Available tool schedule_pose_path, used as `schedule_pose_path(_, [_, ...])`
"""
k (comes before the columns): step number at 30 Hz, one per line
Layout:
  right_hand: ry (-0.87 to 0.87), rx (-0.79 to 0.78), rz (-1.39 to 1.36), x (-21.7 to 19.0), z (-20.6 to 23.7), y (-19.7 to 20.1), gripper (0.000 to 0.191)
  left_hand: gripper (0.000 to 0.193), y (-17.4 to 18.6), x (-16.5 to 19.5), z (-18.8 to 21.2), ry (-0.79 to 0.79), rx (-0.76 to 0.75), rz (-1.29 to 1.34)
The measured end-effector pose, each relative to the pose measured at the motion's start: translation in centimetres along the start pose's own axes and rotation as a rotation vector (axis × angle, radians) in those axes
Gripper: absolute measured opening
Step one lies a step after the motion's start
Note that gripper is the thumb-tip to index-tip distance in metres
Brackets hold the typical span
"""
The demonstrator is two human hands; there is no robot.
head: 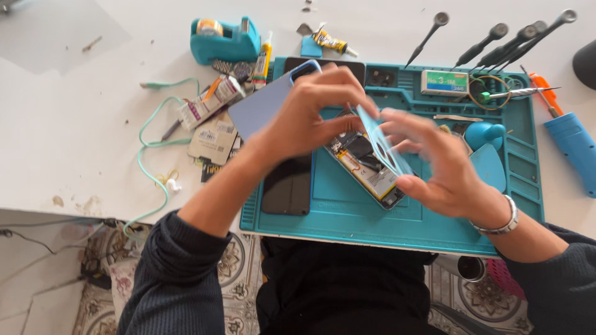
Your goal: The person uses a screwdriver to unscrew components from an opened smartphone lying on a repair mat, then removes the battery and internal parts from the phone body. They pick up a blue back cover, align it with the phone, and press along its edges to attach it.
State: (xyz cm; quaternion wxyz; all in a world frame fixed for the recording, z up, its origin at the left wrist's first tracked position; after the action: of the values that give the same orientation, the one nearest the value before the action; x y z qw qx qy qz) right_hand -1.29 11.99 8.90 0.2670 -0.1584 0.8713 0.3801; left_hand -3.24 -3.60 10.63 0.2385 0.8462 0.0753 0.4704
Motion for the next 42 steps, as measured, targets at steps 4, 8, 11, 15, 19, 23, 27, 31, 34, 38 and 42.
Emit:
schedule_pose_path(4, [-0.103, 0.021, 0.401, 0.7, -0.5, 1.1, 0.080, 0.027, 0.5, -1.8, -0.1, 0.035, -0.017, -0.442])
schedule_pose_path(8, [-0.210, -0.065, 0.537, 1.3, -0.2, 0.8, 0.071, 0.023, -1.4, -3.7, -0.1, 0.091, -0.105, -0.550])
schedule_pose_path(11, [-0.229, -0.070, 0.462, 2.1, 0.4, 0.5, 0.065, 0.039, -2.6, -4.7, 0.4, 0.149, -0.154, -0.630])
schedule_pose_path(15, [-0.469, 0.023, -0.475, 5.8, 2.6, -1.2, 0.071, 0.112, -2.9, -4.9, 0.7, 0.138, -0.275, -0.663])
schedule_pose_path(19, [-0.584, 0.113, -0.690, 7.3, 4.1, -1.8, 0.075, 0.093, -2.6, -4.1, 0.7, 0.161, -0.292, -0.669])
schedule_pose_path(23, [-0.557, 0.149, -0.711, 7.5, 3.5, -1.2, 0.079, 0.089, -2.6, -2.9, 0.5, 0.156, -0.309, -0.652])
schedule_pose_path(27, [-0.496, 0.264, -0.613, 7.4, 3.4, 0.7, 0.082, 0.092, -3.6, -3.0, 0.6, 0.260, -0.390, -0.558])
schedule_pose_path(31, [-0.462, 0.356, -0.633, 7.6, 3.4, 1.7, 0.081, 0.090, -4.2, -3.4, 1.0, 0.316, -0.428, -0.567])
schedule_pose_path(34, [-0.448, 0.364, -0.629, 7.8, 3.3, 1.9, 0.081, 0.092, -4.2, -3.5, 1.2, 0.291, -0.429, -0.634])
schedule_pose_path(38, [-0.451, 0.354, -0.607, 7.8, 3.4, 1.7, 0.083, 0.094, -4.1, -3.8, 1.5, 0.314, -0.442, -0.660])
schedule_pose_path(42, [-0.447, 0.361, -0.625, 7.8, 3.3, 1.7, 0.083, 0.088, -4.3, -4.4, 1.8, 0.396, -0.501, -0.681])
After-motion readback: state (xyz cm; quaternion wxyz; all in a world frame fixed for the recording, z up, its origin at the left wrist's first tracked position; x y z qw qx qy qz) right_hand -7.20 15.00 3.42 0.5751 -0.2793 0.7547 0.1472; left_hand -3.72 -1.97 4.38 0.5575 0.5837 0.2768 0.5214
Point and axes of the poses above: each hand's wrist, its own z-axis away from the middle knuckle, its own y-axis out of the back of the hand, x = y × z, the point moved 10 cm from there along -z, towards the middle knuckle, and after that the axes turned 14 degrees about y, right-handed, at the moved point
